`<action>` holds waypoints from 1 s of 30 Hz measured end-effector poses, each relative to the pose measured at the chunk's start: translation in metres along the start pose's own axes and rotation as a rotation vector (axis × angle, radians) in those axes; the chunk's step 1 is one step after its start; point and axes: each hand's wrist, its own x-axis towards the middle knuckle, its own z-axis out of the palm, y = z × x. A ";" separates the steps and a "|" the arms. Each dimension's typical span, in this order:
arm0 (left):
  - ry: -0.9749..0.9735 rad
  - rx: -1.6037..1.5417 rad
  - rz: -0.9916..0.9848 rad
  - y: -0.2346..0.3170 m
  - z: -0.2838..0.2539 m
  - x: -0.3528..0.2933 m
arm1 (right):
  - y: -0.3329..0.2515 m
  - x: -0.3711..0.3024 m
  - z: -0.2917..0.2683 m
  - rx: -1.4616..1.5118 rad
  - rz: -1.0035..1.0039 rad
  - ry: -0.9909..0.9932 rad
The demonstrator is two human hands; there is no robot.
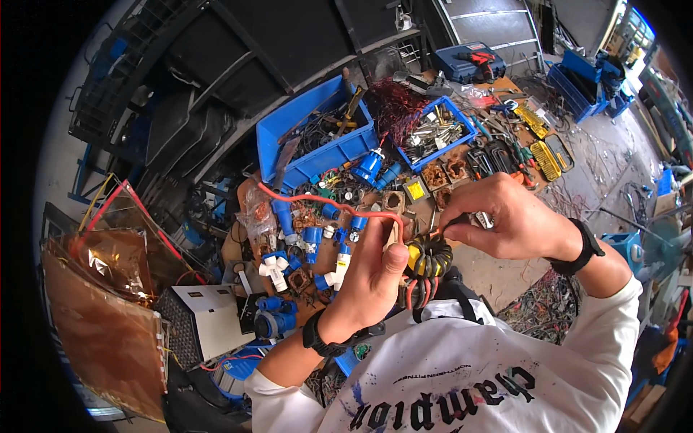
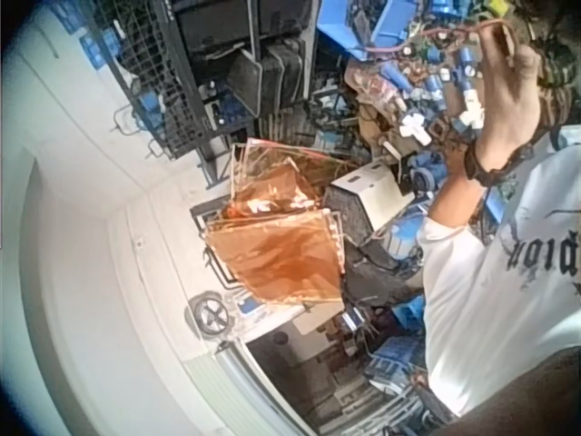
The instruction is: The person uses pliers to strip the insulation from a red wire and then wraps the exposed end around a terminal on a small wooden board with a yellow component. They continue to manipulate and adjust the wires and the component throughout the clip.
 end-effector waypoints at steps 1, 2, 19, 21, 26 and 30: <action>0.008 -0.007 -0.012 0.001 0.001 -0.001 | 0.001 0.000 0.002 0.009 0.003 0.016; 0.011 0.001 -0.007 -0.001 0.002 -0.001 | 0.001 -0.001 0.004 0.021 0.027 0.028; 0.009 0.082 0.010 0.006 0.010 0.000 | -0.009 -0.014 -0.009 -0.077 0.157 -0.030; 0.031 0.055 0.012 0.004 0.011 0.000 | -0.009 -0.013 -0.006 -0.088 0.162 0.019; 0.065 0.003 0.011 -0.013 0.015 -0.002 | -0.004 -0.019 0.004 -0.024 0.159 0.064; 0.084 0.008 0.034 -0.019 0.019 -0.005 | 0.000 -0.022 0.009 0.004 0.161 0.020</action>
